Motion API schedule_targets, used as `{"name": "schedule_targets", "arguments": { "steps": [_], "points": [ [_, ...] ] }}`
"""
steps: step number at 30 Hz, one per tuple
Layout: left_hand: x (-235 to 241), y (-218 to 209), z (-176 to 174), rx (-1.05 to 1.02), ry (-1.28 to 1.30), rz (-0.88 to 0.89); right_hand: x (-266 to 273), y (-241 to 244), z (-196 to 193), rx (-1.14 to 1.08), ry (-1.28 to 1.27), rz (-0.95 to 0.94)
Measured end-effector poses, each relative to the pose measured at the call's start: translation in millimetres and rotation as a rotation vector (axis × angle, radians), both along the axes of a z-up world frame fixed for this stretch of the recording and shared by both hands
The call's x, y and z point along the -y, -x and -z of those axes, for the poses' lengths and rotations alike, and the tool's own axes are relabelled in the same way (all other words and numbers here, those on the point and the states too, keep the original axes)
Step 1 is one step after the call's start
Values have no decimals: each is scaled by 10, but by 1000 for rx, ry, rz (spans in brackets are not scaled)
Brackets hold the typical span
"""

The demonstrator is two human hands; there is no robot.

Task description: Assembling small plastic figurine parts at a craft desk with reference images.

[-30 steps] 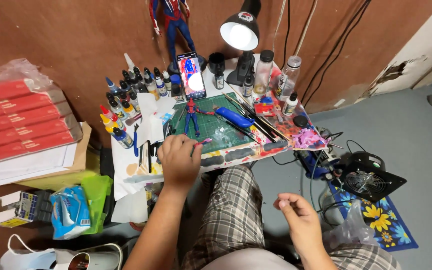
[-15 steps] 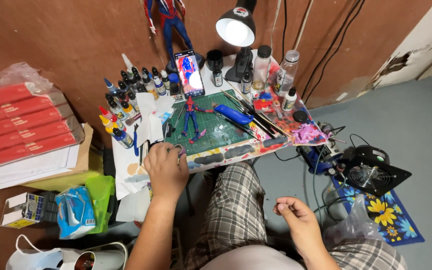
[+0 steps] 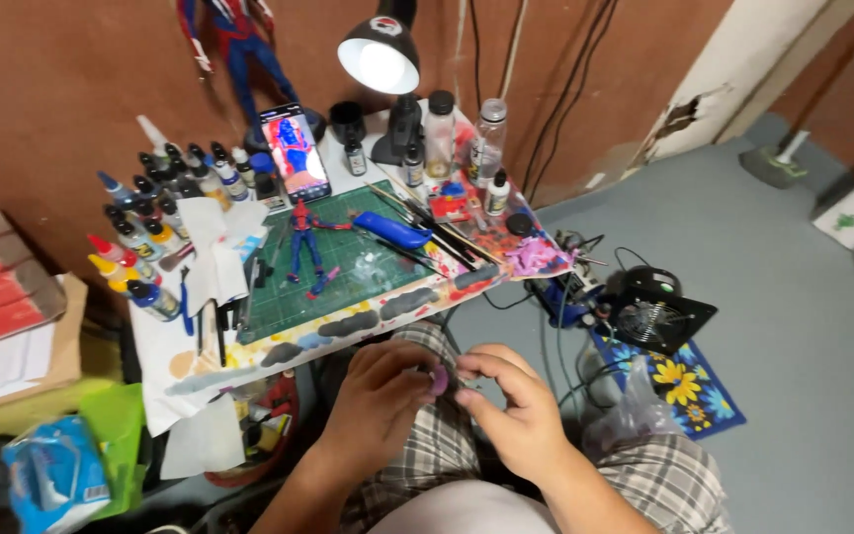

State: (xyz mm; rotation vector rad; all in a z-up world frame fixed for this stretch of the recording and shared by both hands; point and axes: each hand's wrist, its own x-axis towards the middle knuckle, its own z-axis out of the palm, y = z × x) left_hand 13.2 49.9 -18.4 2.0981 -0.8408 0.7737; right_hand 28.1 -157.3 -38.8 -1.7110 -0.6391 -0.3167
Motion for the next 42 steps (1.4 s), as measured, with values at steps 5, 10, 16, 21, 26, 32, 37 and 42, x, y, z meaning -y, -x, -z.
{"name": "schedule_targets", "arguments": {
  "steps": [5, 10, 16, 21, 26, 32, 37, 42],
  "points": [
    [99, -45, 15, 77, -57, 50, 84, -3, -12, -22, 5, -57],
    [109, -73, 19, 74, -176, 104, 230, -41, 112, -115, -57, -215],
    [75, -63, 12, 20, -264, 181, 256, -37, 165, -288, -239, -307],
    [115, 16, -102, -95, -181, 220, 155, 74, 54, -138, -43, -84],
    [288, 19, 233, -152, -113, -10, -23, 228, 190, 10, 23, 114],
    [291, 15, 303, -65, -103, -76, -3, 220, 374, -52, -84, 143],
    [238, 29, 221, -60, -147, -49, 63, 186, 207, 23, 4, 85],
    [208, 42, 176, 34, -181, -3, 11, 193, 112, 45, 83, 54]
  ]
}}
